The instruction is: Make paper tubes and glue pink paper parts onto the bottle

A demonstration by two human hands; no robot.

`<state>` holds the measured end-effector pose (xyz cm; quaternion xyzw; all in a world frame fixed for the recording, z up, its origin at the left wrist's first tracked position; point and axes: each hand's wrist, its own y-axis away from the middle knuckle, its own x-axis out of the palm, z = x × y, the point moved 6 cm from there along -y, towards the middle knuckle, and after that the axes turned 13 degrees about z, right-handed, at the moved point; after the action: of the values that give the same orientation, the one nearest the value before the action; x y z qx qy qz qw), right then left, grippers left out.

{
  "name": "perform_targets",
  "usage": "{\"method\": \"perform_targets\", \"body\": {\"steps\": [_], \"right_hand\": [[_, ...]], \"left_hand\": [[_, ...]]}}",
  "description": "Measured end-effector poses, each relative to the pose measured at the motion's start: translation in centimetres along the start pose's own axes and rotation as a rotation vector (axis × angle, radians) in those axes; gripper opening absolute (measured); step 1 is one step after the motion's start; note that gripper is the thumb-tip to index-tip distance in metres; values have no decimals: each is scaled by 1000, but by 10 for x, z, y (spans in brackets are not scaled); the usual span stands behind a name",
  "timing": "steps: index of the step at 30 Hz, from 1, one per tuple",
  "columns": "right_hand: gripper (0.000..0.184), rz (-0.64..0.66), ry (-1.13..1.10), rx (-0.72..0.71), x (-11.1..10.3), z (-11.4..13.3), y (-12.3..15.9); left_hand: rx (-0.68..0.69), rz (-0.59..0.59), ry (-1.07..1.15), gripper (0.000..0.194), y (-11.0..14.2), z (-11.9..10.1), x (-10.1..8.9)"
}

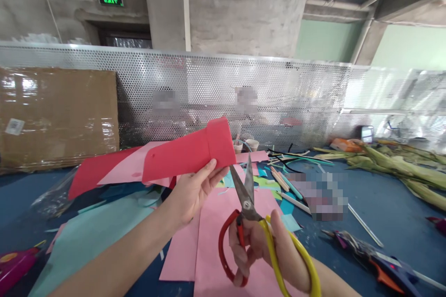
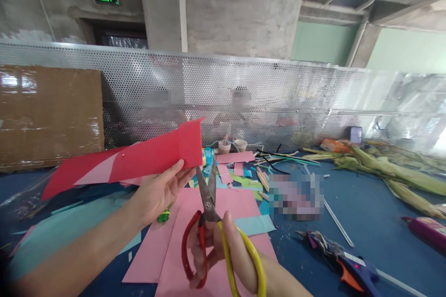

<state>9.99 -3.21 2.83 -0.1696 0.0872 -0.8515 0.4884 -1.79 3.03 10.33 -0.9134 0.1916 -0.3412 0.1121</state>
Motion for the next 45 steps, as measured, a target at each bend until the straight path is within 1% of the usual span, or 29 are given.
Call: {"method": "perform_targets", "body": {"steps": [3, 5, 8, 10, 13, 15, 19, 23, 25, 29, 31, 33, 35, 36, 37, 39, 40, 41, 42, 43, 44, 45], "right_hand": [[82, 46, -80, -39, 5, 3, -3], [82, 70, -139, -66, 6, 4, -5], [83, 59, -155, -81, 3, 4, -4], [84, 52, -134, -69, 1, 4, -3], [86, 49, -90, -47, 0, 4, -1], [86, 20, -29, -29, 0, 4, 0], [82, -20, 98, 22, 1, 4, 4], [81, -5, 90, -19, 1, 3, 3], [82, -9, 51, -48, -1, 1, 1], [82, -28, -43, -88, -1, 2, -2], [82, -39, -45, -105, 1, 6, -3], [79, -70, 15, -124, 1, 11, -3], [75, -116, 126, -120, -2, 15, -2], [73, -146, 188, -109, -4, 17, -1], [72, -176, 245, -94, -8, 18, 1], [72, -219, 318, -38, -15, 19, 3], [72, -232, 339, 3, -18, 19, 4], [72, -241, 359, 46, -21, 18, 4], [72, -250, 376, 84, -24, 18, 5], [72, -260, 387, 113, -27, 17, 5], [72, -276, 391, 127, -29, 18, 5], [72, -295, 385, 123, -30, 19, 5]], "left_hand": [[34, 8, -23, 19, 1, -4, 1], [66, -12, -46, 19, 0, -10, 2], [80, -65, -71, 19, 0, -18, 2], [71, -68, -74, 19, 0, -21, 3], [19, -56, -49, 15, 0, -19, 3], [-34, -69, -12, 13, 1, -15, 1], [-101, -103, 62, 16, 4, -7, 3], [-189, -137, 84, 18, 10, 3, 8], [-166, -130, 72, 21, 11, 6, 9], [-28, -53, 0, 35, 13, 11, 12], [4, -47, -47, 38, 15, 14, 11], [-1, -51, -79, 35, 15, 18, 8], [-70, -15, -91, 26, 12, 23, 3], [-143, 26, -99, 21, 10, 28, 0], [-241, 78, -112, 21, 8, 33, -3], [-508, 216, -196, 36, 7, 45, -10], [-604, 256, -275, 41, 7, 47, -16], [-693, 301, -402, 45, 8, 47, -23], [-755, 348, -566, 44, 9, 43, -28], [-796, 397, -743, 39, 11, 37, -32], [-804, 451, -922, 31, 12, 28, -33], [-881, 547, -1027, 25, 18, 22, -31]]}}
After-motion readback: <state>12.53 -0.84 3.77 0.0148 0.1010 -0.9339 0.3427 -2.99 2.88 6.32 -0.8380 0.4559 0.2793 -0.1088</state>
